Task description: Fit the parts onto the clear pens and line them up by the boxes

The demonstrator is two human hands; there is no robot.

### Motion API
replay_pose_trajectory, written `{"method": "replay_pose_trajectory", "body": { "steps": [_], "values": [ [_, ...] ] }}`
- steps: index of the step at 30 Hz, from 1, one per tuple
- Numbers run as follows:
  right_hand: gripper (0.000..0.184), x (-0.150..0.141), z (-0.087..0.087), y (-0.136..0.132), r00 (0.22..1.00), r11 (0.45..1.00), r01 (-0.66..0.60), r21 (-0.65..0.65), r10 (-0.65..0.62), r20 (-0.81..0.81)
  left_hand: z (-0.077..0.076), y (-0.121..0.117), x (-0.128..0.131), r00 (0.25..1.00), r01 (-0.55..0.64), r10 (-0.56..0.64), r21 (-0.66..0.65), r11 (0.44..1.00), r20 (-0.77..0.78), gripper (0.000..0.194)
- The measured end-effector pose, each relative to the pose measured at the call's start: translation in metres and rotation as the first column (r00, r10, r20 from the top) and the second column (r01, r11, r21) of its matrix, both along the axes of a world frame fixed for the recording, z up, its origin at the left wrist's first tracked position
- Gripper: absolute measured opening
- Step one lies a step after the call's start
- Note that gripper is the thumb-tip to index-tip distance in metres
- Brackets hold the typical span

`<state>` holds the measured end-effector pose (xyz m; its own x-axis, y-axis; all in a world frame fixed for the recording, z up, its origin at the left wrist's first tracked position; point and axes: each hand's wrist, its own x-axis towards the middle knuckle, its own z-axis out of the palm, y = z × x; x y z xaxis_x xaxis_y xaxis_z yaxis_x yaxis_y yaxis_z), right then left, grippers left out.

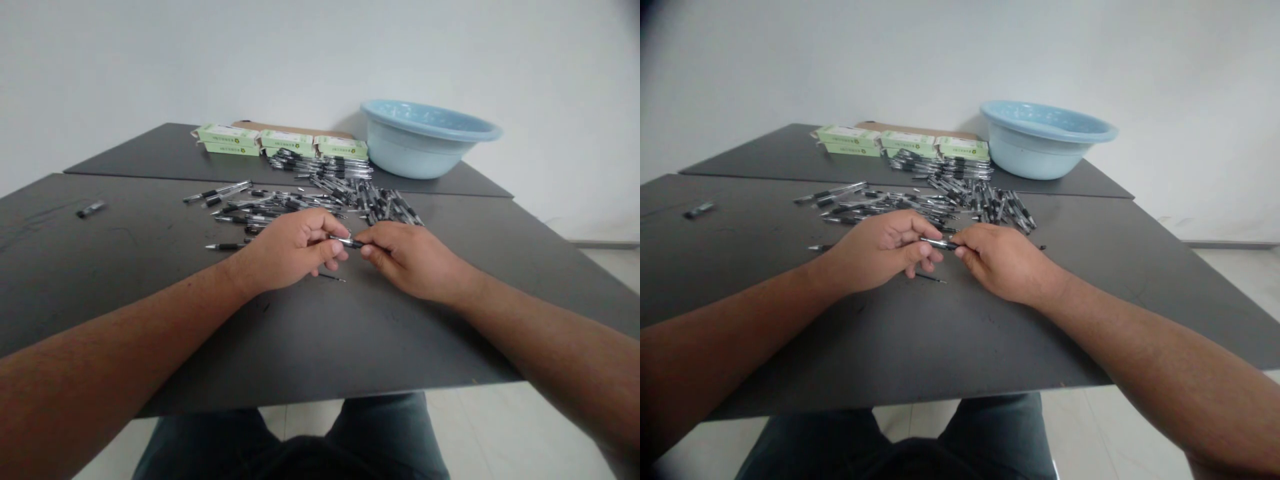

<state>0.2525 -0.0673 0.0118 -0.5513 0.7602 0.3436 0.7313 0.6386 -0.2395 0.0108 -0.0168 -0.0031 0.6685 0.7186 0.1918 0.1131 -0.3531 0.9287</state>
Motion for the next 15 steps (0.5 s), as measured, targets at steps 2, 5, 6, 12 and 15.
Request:
{"method": "replay_pose_trajectory", "body": {
  "steps": [2, 5, 6, 12, 15],
  "values": [
    [0.023, 0.0007, 0.0005, 0.0002, 1.0, 1.0, 0.008, 0.0, -0.008, -0.019, 0.0017, -0.0005, -0.0002, 0.998, 0.029, -0.024, -0.089, 0.996, 0.063, 0.021],
    [0.025, 0.0018, 0.0014, 0.0002, 0.999, 1.0, 0.02, -0.014, -0.02, -0.039, 0.0024, -0.0001, -0.0011, 0.989, 0.075, -0.049, -0.196, 0.978, 0.138, 0.026],
    [0.025, 0.0022, 0.0014, 0.0001, 0.999, 1.0, 0.02, -0.021, -0.021, -0.039, 0.0021, 0.0003, -0.0013, 0.988, 0.081, -0.05, -0.211, 0.974, 0.148, 0.026],
    [0.024, 0.0035, 0.0001, 0.0004, 0.999, 1.0, -0.011, 0.005, 0.011, -0.046, -0.0011, 0.0015, -0.0011, 0.983, 0.109, -0.07, -0.238, 0.965, 0.169, 0.025],
    [0.023, 0.0032, 0.0004, 0.0002, 0.998, 0.999, -0.024, 0.026, 0.026, -0.058, -0.0013, 0.0002, -0.0006, 0.978, 0.129, -0.075, -0.281, 0.951, 0.194, 0.024]
  ]
}}
